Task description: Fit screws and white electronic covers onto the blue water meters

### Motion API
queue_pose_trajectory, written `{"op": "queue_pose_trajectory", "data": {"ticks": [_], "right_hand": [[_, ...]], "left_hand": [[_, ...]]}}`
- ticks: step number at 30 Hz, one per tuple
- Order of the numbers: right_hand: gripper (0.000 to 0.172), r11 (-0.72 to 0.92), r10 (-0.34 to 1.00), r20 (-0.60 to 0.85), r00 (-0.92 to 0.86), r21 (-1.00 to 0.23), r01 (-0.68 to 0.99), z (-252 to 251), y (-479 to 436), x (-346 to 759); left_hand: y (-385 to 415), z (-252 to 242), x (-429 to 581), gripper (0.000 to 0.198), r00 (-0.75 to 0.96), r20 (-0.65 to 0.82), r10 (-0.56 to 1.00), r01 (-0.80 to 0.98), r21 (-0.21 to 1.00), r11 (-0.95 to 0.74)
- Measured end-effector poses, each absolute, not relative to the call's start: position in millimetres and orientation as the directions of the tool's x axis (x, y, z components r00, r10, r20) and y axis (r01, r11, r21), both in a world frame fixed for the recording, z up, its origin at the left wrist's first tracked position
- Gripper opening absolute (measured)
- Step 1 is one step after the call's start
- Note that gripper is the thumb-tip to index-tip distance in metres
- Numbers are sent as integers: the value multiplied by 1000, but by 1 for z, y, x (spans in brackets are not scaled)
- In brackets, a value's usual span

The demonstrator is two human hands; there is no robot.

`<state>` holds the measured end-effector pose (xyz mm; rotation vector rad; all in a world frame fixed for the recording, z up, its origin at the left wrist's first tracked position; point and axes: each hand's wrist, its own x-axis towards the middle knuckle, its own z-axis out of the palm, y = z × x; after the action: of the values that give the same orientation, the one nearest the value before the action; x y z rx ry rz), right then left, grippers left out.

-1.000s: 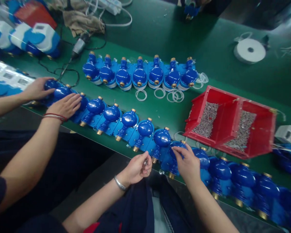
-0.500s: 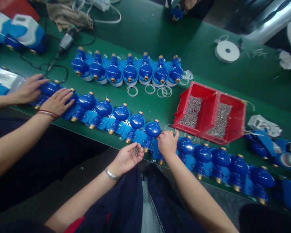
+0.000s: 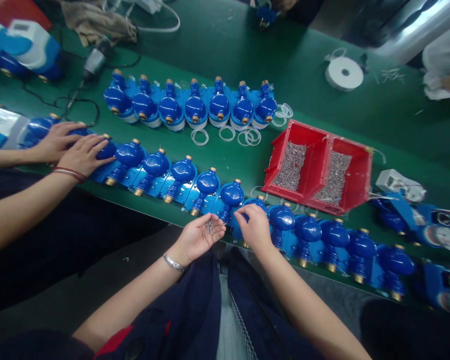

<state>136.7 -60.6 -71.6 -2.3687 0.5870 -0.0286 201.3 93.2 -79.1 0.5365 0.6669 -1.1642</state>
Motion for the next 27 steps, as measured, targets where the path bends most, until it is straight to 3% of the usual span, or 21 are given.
{"op": "queue_pose_trajectory", "data": {"ticks": [2, 3, 5, 7, 13, 20, 27], "right_hand": [[13, -301, -333, -343, 879, -844, -443, -58, -49, 128], [14, -104, -276, -433, 858, -874, -474, -54, -43, 124], [19, 196, -223, -551, 804, -834, -516, -50, -34, 118], [24, 357, -256, -625, 737, -770, -529, -51, -29, 115], [34, 604, -185, -781, 597, -569, -558, -57, -27, 108], [30, 656, -243, -739, 628, -602, -455, -62, -22, 104], [25, 741, -186, -770, 610, -518, -427, -62, -27, 105]], "left_hand": [[91, -78, 201, 31, 259, -714, -651, 941, 35, 335], [91, -77, 201, 32, 264, -714, -648, 938, 34, 345], [89, -76, 199, 34, 266, -718, -643, 937, 35, 348], [87, -76, 196, 35, 266, -718, -644, 941, 48, 336], [85, -81, 188, 27, 302, -679, -669, 950, 155, 272], [81, -86, 189, 25, 367, -662, -654, 930, 249, 270], [79, -81, 189, 17, 438, -594, -674, 896, 353, 271]]}}
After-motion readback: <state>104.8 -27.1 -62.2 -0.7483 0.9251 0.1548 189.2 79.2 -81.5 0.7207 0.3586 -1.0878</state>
